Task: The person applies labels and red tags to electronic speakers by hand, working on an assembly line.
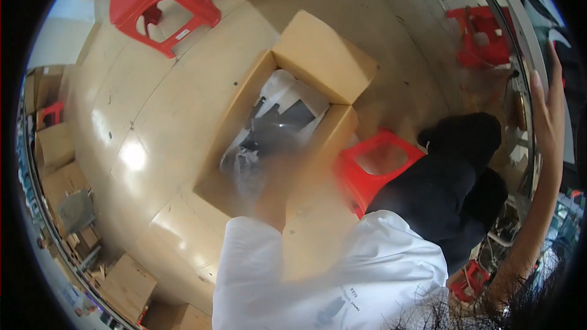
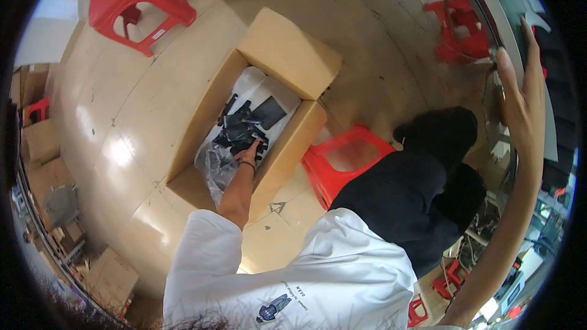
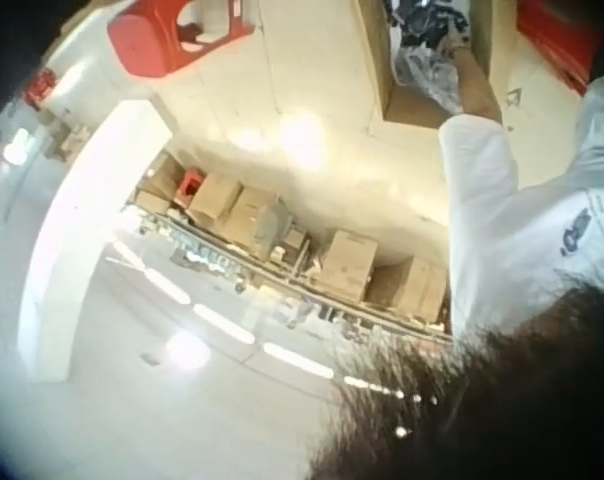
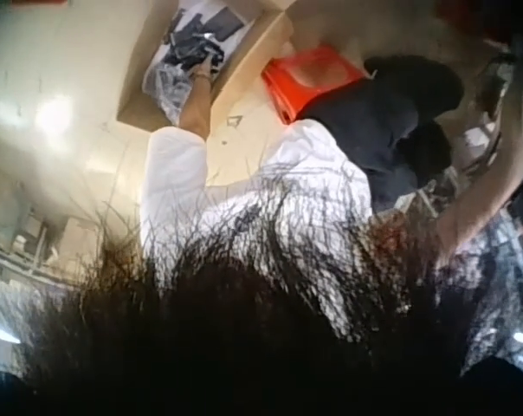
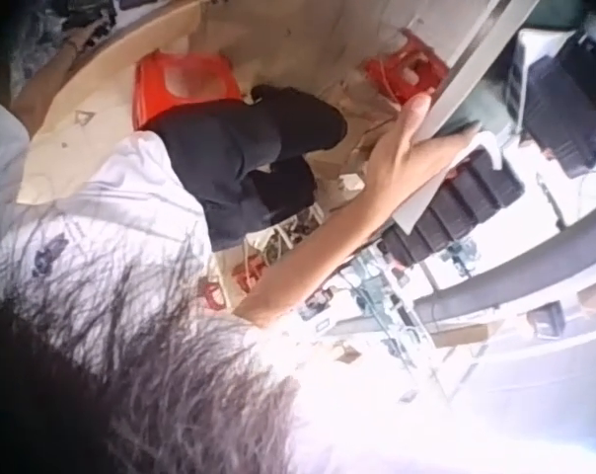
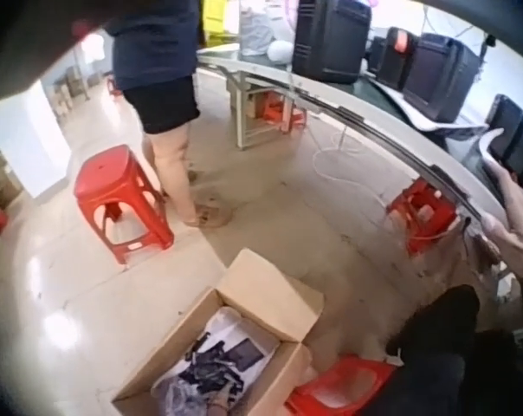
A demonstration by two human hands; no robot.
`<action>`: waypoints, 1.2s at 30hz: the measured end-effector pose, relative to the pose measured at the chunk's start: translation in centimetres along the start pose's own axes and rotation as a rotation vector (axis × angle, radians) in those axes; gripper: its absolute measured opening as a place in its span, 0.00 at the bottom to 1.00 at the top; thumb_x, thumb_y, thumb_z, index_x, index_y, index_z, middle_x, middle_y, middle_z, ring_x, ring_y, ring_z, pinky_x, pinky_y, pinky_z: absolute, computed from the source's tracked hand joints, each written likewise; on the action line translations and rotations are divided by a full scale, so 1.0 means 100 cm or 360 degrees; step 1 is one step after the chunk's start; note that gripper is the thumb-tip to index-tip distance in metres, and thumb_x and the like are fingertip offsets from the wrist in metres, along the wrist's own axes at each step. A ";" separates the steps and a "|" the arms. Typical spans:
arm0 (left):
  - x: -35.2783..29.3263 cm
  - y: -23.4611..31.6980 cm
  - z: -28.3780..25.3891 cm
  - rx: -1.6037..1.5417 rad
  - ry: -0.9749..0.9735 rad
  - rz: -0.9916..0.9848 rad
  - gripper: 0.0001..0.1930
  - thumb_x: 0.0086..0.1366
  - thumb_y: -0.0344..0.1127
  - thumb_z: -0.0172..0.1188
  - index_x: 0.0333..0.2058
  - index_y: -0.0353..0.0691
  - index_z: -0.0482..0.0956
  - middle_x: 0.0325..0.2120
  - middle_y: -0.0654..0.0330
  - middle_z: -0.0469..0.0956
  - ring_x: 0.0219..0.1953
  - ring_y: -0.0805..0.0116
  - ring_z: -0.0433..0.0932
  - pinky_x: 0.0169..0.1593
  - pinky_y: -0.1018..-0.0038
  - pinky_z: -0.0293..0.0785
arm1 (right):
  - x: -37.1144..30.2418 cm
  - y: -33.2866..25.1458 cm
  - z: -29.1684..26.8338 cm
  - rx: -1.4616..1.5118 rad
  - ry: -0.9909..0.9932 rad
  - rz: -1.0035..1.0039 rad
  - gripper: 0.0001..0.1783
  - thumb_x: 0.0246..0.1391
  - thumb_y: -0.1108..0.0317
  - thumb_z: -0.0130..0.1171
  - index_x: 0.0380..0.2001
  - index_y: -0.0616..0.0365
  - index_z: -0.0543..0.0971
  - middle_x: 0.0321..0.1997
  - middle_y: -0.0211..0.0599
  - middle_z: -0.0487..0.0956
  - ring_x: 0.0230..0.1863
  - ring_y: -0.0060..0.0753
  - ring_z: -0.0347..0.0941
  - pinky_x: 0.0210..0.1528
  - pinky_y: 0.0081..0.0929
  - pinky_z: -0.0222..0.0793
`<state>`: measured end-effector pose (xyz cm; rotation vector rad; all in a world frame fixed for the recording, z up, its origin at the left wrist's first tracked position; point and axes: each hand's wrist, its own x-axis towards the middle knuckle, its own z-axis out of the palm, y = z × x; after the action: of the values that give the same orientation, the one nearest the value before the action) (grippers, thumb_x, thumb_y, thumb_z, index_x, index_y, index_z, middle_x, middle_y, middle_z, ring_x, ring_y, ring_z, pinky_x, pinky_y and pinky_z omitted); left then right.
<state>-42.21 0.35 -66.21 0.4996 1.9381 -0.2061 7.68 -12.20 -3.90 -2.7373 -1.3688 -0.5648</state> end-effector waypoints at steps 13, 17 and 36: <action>-0.003 0.009 0.050 0.0123 0.0844 0.0036 0.41 0.62 0.57 0.63 0.65 0.43 0.56 0.58 0.48 0.65 0.55 0.48 0.67 0.56 0.43 0.63 | -0.011 -0.026 -0.002 0.0085 -0.0125 0.0184 0.52 0.60 0.26 0.53 0.75 0.50 0.59 0.71 0.61 0.67 0.71 0.62 0.67 0.68 0.60 0.68; -0.016 0.016 0.039 0.0973 0.1104 0.0301 0.38 0.65 0.51 0.62 0.60 0.25 0.60 0.52 0.39 0.71 0.48 0.42 0.75 0.49 0.48 0.76 | -0.013 -0.018 -0.009 0.0062 -0.0130 0.0224 0.53 0.60 0.26 0.53 0.75 0.51 0.59 0.71 0.61 0.67 0.71 0.61 0.67 0.68 0.59 0.68; 0.020 0.019 -0.034 0.0858 0.0534 0.1103 0.43 0.53 0.52 0.76 0.53 0.21 0.65 0.50 0.28 0.75 0.55 0.34 0.77 0.60 0.51 0.76 | 0.011 -0.074 -0.019 0.0276 -0.0044 0.0262 0.55 0.57 0.25 0.56 0.75 0.53 0.59 0.70 0.60 0.68 0.70 0.60 0.67 0.69 0.56 0.68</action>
<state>-44.89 3.76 -66.50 1.6075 1.8912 -0.1993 1.91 -7.19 -2.75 -2.6919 -1.1244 -0.3807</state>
